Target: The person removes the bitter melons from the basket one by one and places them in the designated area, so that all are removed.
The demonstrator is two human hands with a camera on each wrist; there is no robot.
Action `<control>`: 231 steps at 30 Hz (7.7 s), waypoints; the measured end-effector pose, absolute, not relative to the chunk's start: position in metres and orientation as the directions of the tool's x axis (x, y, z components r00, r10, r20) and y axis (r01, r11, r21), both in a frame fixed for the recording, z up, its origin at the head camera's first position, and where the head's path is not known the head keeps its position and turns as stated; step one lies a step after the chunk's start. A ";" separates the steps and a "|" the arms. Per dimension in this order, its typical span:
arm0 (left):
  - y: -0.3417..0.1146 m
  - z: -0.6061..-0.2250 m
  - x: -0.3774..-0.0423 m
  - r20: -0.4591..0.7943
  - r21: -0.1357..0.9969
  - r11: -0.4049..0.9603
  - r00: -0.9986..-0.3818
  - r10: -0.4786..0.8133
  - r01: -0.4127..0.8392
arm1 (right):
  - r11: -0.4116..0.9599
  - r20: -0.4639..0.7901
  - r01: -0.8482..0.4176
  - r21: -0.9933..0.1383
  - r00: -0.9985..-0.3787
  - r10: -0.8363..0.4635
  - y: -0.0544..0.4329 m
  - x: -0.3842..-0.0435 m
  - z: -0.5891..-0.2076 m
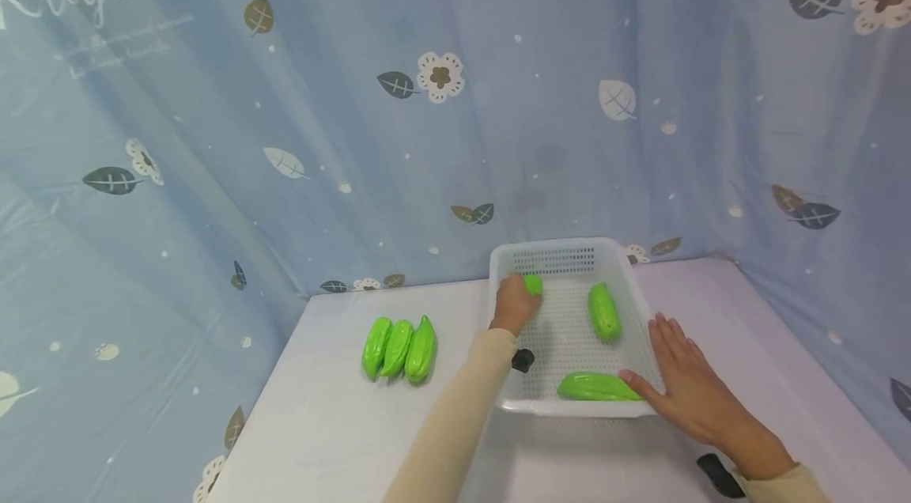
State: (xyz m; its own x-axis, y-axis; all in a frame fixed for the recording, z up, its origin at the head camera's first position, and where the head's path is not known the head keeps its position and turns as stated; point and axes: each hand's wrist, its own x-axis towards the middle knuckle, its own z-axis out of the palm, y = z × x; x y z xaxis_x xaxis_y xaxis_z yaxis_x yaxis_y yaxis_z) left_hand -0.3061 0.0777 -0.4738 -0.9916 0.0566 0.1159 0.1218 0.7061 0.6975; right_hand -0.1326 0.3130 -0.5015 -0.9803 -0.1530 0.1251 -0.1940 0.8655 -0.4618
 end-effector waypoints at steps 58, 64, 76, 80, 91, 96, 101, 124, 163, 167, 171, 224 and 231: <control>0.082 -0.479 -0.300 0.115 0.562 0.820 -0.992 0.056 0.112 | 0.850 0.151 -0.204 -0.486 -0.977 -0.148 0.313 -0.131 -0.502; 0.082 -0.475 -0.297 0.045 0.630 0.774 -0.998 0.045 0.064 | 0.853 0.143 -0.195 -0.484 -0.979 -0.143 0.313 -0.130 -0.504; 0.076 -0.472 -0.297 -0.020 0.689 0.724 -0.997 0.075 0.040 | 0.853 0.128 -0.188 -0.487 -0.981 -0.144 0.314 -0.128 -0.504; 0.073 -0.467 -0.296 -0.030 0.704 0.709 -0.994 0.103 0.052 | 0.848 0.117 -0.183 -0.498 -0.983 -0.144 0.315 -0.128 -0.504; 0.062 -0.455 -0.290 -0.111 0.890 0.457 -0.973 0.200 -0.008 | 0.844 0.129 -0.191 -0.501 -0.981 -0.146 0.315 -0.130 -0.503; 0.056 -0.453 -0.289 -0.133 0.928 0.370 -0.959 0.249 -0.032 | 0.844 0.130 -0.189 -0.501 -0.981 -0.143 0.314 -0.131 -0.503; 0.050 -0.450 -0.288 -0.147 0.949 0.309 -0.949 0.281 -0.056 | 0.848 0.135 -0.190 -0.495 -0.981 -0.141 0.313 -0.130 -0.502; 0.020 -0.448 -0.284 -0.122 0.979 0.197 -0.931 0.345 -0.055 | 0.876 0.159 -0.218 -0.431 -0.974 -0.164 0.313 -0.129 -0.499; -0.052 -0.453 -0.261 -0.080 0.992 0.111 -0.971 0.226 -0.056 | 0.861 0.127 -0.196 -0.470 -0.980 -0.154 0.313 -0.129 -0.499; -0.061 -0.452 -0.258 -0.077 0.993 0.103 -0.974 0.213 -0.056 | 0.865 0.134 -0.195 -0.463 -0.980 -0.149 0.313 -0.129 -0.499; -0.070 -0.451 -0.256 -0.072 0.993 0.103 -0.979 0.191 -0.053 | 0.866 0.135 -0.192 -0.461 -0.980 -0.146 0.314 -0.129 -0.500; -0.182 -0.457 -0.252 -0.091 0.990 0.096 -0.991 -0.095 -0.100 | 0.847 0.150 -0.213 -0.486 -0.976 -0.159 0.313 -0.129 -0.500; -0.195 -0.458 -0.251 -0.083 0.990 0.106 -0.989 -0.123 -0.097 | 0.850 0.140 -0.204 -0.485 -0.978 -0.154 0.313 -0.130 -0.499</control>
